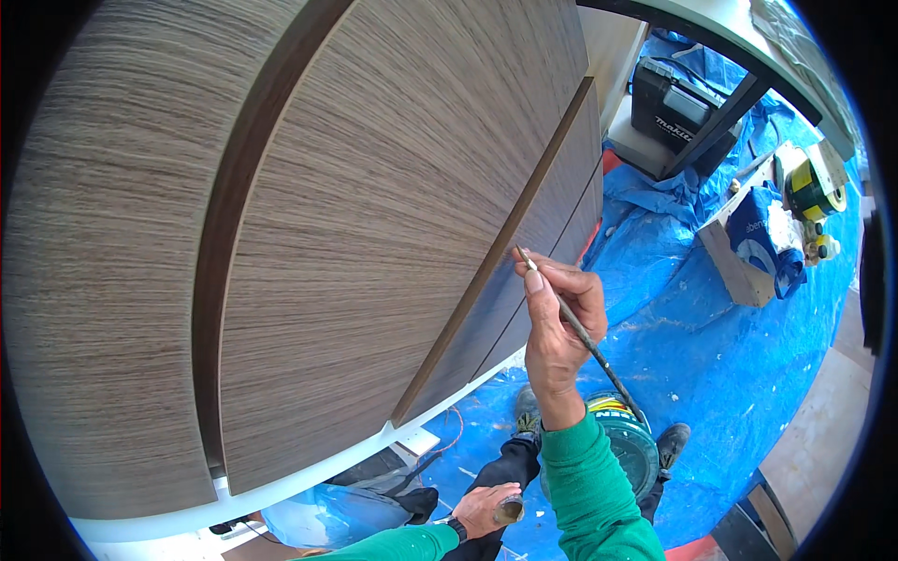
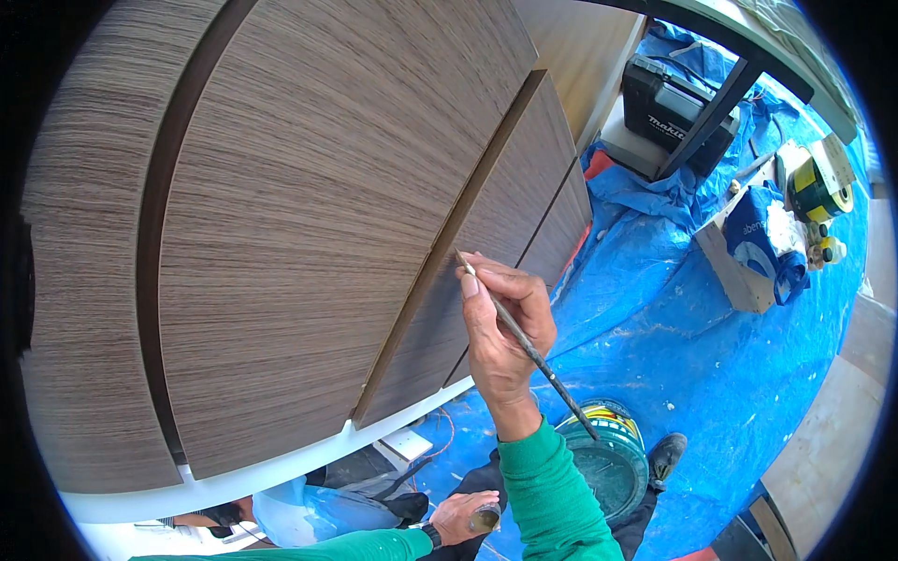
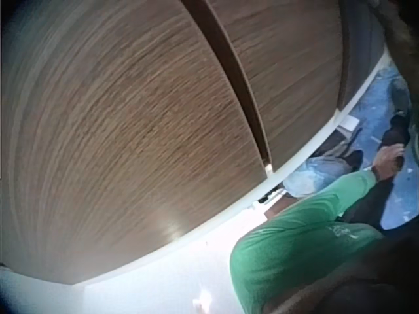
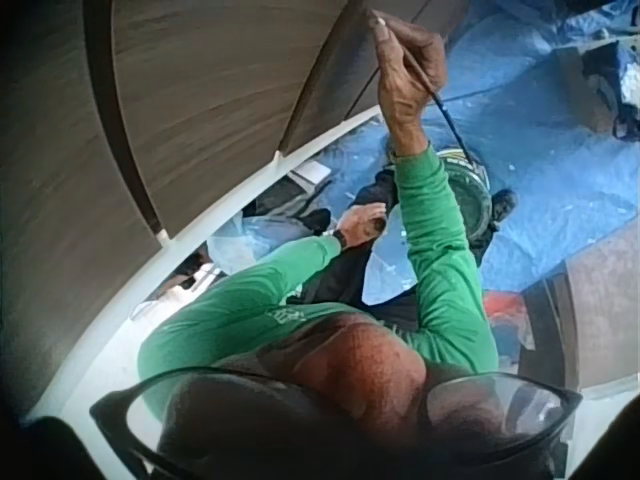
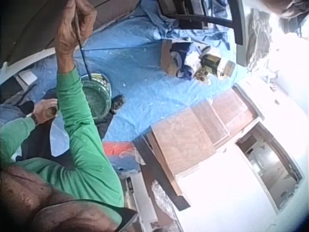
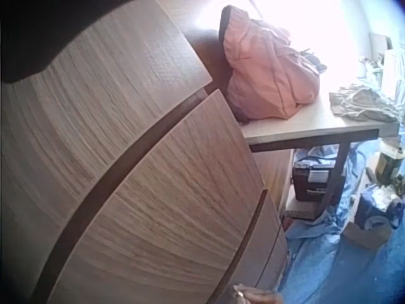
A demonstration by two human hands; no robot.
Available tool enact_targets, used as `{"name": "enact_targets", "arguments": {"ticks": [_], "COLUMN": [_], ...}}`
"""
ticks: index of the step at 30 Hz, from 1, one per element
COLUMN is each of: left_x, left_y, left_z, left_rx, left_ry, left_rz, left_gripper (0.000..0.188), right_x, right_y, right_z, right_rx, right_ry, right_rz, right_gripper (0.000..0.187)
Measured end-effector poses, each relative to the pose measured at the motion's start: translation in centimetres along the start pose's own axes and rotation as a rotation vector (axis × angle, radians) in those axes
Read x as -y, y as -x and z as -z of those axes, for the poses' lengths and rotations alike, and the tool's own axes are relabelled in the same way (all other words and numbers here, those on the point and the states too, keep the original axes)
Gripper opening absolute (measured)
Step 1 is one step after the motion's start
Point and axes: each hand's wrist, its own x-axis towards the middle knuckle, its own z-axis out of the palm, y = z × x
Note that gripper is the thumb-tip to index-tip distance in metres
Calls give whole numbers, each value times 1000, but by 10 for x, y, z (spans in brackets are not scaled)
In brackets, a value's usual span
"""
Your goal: The person paints the edges and grooves of wooden cabinets with a brush, dipping the brush into a small container of paint.
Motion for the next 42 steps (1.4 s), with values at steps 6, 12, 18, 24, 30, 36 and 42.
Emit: {"name": "enact_targets", "arguments": {"ticks": [6,12,18,24,30,36,42], "left_x": [-2,6,2,7,12,54,-4], "left_y": [0,3,3,6,4,26,1], "left_z": [0,-3,-1,-2,-6,-56,-5], "left_rx": [-4,-5,29,10,9,-34,-83], "left_ry": [16,50,57,75,123,996,55], "left_rz": [25,44,77,53,67,396,-63], "left_gripper": [64,63,61,60,59,65,38], "right_x": [-6,-6,-5,-5,-4,1,-3], "right_y": [-7,-8,-12,-23,-36,-38,-45], "right_z": [3,0,-1,-3,-2,-11,-2], "right_rx": [6,10,-13,-42,-62,-48,-94], "right_ry": [18,33,46,57,28,40,64], "right_rz": [3,-1,0,5,-29,-20,-17], "right_gripper": [18,17,14,10,8,8,8]}}
